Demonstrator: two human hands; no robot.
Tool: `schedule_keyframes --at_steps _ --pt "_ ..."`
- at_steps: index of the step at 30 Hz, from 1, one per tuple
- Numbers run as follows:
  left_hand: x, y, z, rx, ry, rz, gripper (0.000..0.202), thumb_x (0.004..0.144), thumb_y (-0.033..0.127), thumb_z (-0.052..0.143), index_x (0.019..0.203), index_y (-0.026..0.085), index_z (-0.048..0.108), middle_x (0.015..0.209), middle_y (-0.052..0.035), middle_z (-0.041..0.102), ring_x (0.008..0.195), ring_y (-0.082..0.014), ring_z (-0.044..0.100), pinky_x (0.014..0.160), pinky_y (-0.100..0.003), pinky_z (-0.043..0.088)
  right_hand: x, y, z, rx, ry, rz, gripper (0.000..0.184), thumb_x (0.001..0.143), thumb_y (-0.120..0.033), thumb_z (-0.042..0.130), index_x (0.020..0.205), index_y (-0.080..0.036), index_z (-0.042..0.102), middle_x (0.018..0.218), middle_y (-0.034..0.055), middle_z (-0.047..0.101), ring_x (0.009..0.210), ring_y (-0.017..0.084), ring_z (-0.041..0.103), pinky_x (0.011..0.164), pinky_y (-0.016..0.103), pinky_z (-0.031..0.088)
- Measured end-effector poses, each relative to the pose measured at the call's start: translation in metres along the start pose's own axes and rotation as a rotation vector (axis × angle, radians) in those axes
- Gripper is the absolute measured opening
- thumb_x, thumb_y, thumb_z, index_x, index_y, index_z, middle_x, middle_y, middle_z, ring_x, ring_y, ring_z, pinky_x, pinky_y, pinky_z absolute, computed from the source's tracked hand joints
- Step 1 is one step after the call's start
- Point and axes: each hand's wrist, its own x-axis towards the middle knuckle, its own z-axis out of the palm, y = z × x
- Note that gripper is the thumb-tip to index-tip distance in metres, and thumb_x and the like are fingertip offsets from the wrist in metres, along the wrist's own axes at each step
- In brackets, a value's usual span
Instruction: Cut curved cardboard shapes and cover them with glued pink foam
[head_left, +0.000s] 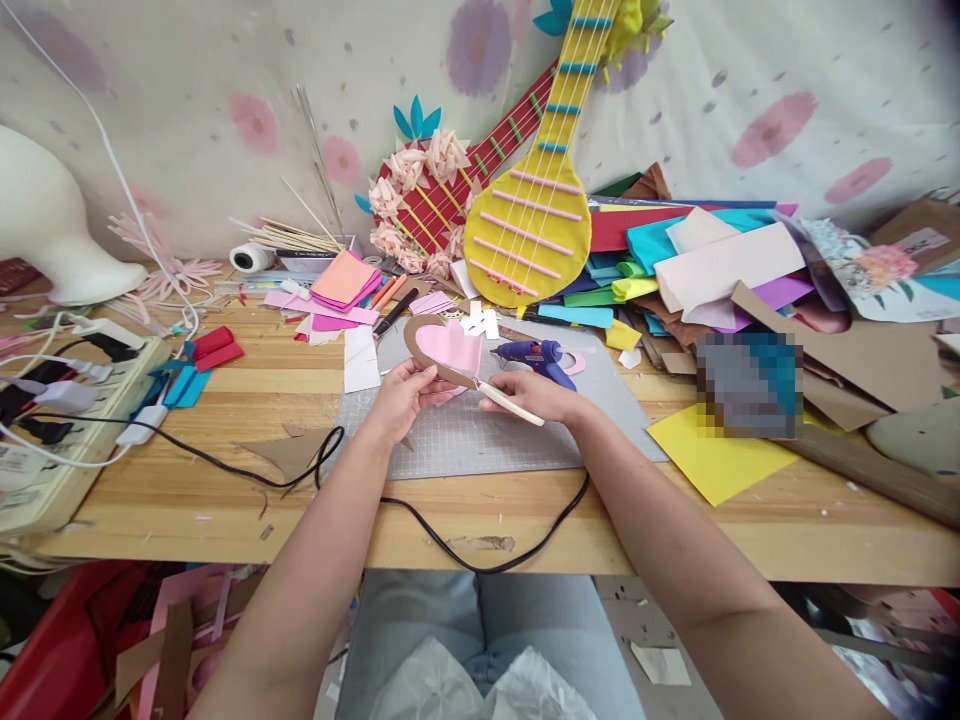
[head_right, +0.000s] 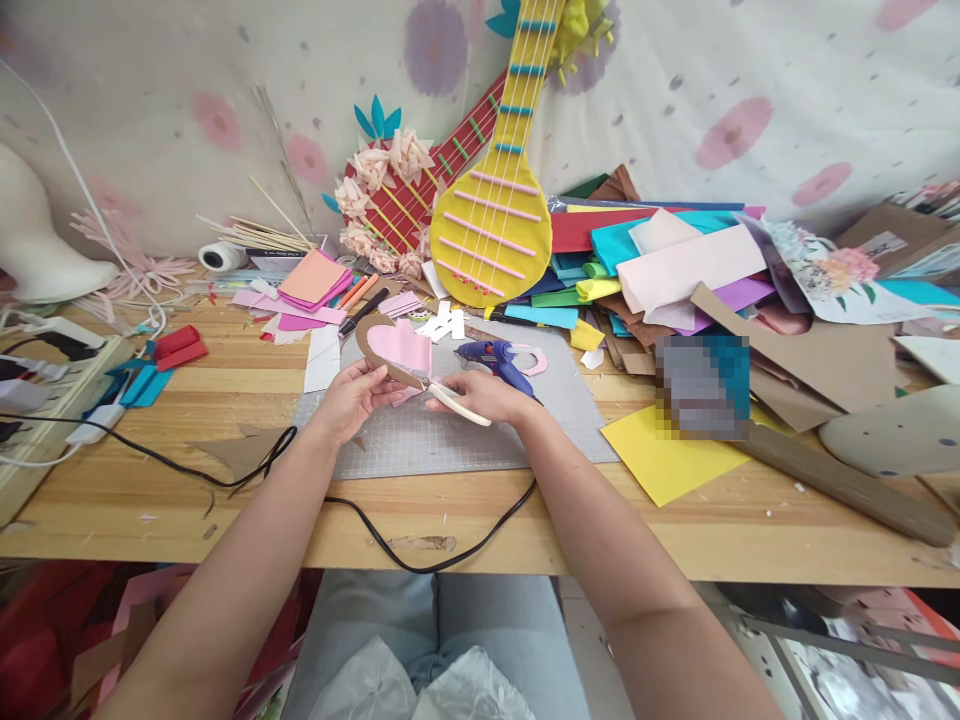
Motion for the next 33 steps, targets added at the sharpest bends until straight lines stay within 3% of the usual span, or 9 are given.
schedule_keyframes --at_steps 13,28,33 --pt "0.0003 0.0004 -0.0005 -0.065 -0.035 -0.03 0.005 0.081 0.011 0.054 0.076 0.011 0.055 0.071 -0.008 0.071 0.062 -0.0138 0.067 0.061 -0.023 0.053 0.0008 -0.0001 0.0016 -0.014 0.028 0.03 0.044 0.07 -0.06 0.056 0.072 -0.016 0.053 0.066 -0.0018 0.045 0.061 0.011 0.04 0.054 0.023 0.028" --pt "0.0047 -0.0053 -0.0041 -0.114 -0.046 -0.048 0.007 0.082 0.008 0.052 0.082 0.01 0.058 0.073 -0.0076 0.071 0.066 -0.0142 0.068 0.075 -0.029 0.055 0.0006 -0.0005 0.0006 -0.112 0.086 -0.003 0.05 0.067 -0.065 0.054 0.071 -0.016 0.056 0.064 -0.0014 0.045 0.063 0.012 0.039 0.056 0.024 0.027" --pt "0.0051 -0.0054 -0.0036 -0.117 -0.072 -0.057 0.009 0.083 0.008 0.051 0.083 0.01 0.059 0.076 -0.0084 0.071 0.069 -0.0148 0.069 0.073 -0.027 0.055 -0.0022 -0.0023 -0.0019 -0.155 0.083 -0.01 0.047 0.069 -0.063 0.054 0.071 -0.016 0.054 0.064 -0.0016 0.045 0.062 0.012 0.039 0.055 0.024 0.026"
